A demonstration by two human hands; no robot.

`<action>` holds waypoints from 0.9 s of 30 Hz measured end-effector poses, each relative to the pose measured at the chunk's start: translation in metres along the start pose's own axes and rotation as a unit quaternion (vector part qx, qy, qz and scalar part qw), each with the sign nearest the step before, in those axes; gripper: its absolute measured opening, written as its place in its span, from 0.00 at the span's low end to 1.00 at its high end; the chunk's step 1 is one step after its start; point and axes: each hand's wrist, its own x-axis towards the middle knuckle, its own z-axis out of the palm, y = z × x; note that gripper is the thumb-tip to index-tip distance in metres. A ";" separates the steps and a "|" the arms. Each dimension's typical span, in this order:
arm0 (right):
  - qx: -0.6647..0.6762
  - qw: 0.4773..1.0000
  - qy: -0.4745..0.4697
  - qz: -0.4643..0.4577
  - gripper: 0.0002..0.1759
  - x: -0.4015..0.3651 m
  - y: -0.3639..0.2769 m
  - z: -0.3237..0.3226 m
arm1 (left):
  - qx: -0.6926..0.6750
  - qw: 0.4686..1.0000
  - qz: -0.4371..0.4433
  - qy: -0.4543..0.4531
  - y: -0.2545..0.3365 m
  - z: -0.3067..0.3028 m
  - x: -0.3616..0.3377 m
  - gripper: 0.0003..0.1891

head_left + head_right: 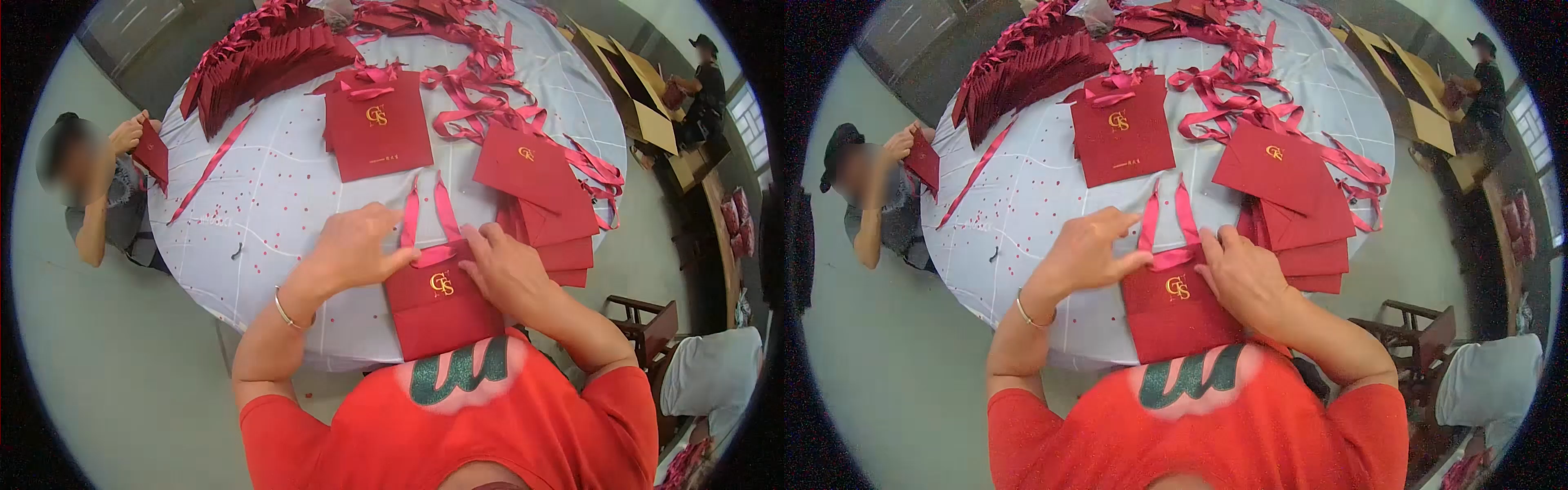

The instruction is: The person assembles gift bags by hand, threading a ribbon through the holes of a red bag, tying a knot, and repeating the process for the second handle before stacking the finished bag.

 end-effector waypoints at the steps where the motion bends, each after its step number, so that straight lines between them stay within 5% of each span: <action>1: 0.024 1.000 0.013 0.004 0.26 -0.001 0.001 -0.003 | -0.035 0.999 -0.032 -0.003 0.007 -0.008 0.002 0.21; 8: 0.170 0.984 0.031 0.037 0.25 -0.017 0.012 -0.024 | -0.107 0.992 0.051 -0.032 0.019 0.004 0.007 0.10; 12: 0.122 0.992 0.028 0.018 0.22 -0.013 0.008 -0.015 | -0.081 0.993 0.044 -0.077 0.026 0.020 0.016 0.10; 15: 0.094 0.995 0.029 -0.011 0.17 -0.012 0.005 -0.005 | -0.044 0.994 0.004 -0.097 0.034 0.026 0.027 0.10; 17: 0.097 0.995 0.026 -0.012 0.16 -0.013 0.004 -0.003 | -0.053 0.975 -0.134 -0.168 0.039 0.030 0.034 0.10; 27: 0.137 0.990 0.005 -0.028 0.11 -0.002 0.010 -0.009 | -0.140 0.953 -0.223 -0.148 0.045 0.034 0.029 0.10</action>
